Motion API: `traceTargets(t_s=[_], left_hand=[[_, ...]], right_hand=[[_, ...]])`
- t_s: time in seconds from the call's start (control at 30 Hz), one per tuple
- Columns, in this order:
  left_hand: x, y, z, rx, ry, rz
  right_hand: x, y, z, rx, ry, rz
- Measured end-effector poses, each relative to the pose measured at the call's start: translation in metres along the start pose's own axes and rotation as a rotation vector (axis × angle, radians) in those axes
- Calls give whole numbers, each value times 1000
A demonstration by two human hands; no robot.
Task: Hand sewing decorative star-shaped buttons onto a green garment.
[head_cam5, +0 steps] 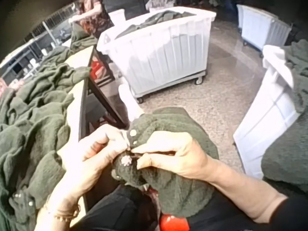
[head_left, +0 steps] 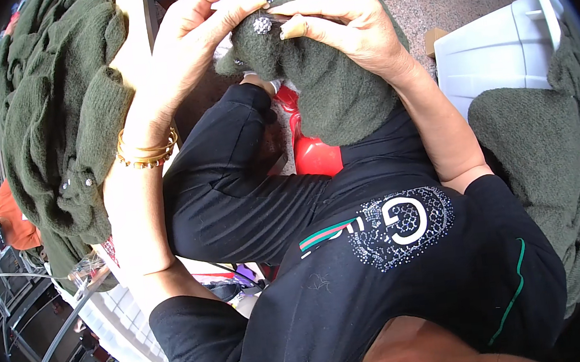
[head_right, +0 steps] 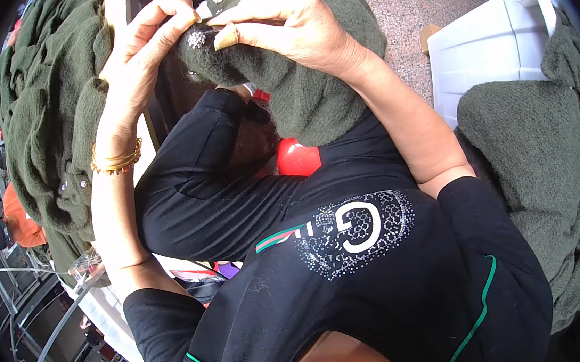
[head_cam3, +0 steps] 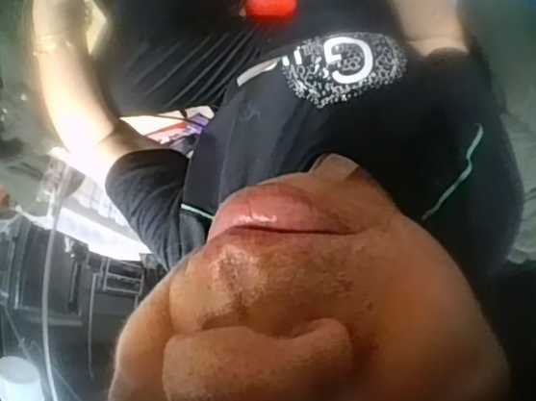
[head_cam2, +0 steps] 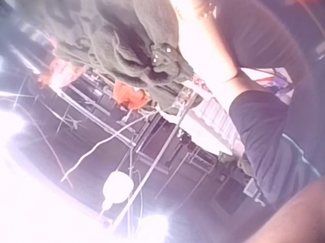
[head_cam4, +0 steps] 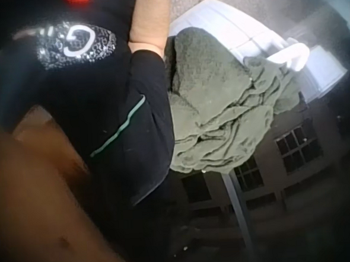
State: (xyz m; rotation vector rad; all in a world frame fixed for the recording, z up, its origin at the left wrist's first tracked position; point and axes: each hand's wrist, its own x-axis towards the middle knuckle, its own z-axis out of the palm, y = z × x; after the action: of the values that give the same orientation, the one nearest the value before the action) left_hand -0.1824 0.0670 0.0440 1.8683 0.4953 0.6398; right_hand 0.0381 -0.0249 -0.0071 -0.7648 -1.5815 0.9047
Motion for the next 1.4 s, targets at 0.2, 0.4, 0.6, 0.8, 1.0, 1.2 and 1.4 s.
traceTargets(t_s=[0.2, 0.4, 0.6, 0.8, 1.0, 1.2, 1.4], left_hand=[[-1, 2, 6, 31, 2, -13], [0, 4, 9, -21, -49, -44], [-4, 14, 23, -101, 106, -440], [-15, -14, 9, -506, 43, -490], [-16, -24, 17, -319, 94, -429], [-33, -40, 6, -51, 9, -534], [-30, -79, 5, 60, -79, -45]], right_hand=[[-1, -3, 2, 7, 11, -16], [-1, -2, -2, -45, -28, -72], [-7, 0, 7, 38, 39, 46], [-14, 20, 32, 88, 51, 211], [-18, 18, 23, 74, 101, 334], [-30, 25, -1, -21, 245, 268], [-34, 27, -13, 26, 298, 303]])
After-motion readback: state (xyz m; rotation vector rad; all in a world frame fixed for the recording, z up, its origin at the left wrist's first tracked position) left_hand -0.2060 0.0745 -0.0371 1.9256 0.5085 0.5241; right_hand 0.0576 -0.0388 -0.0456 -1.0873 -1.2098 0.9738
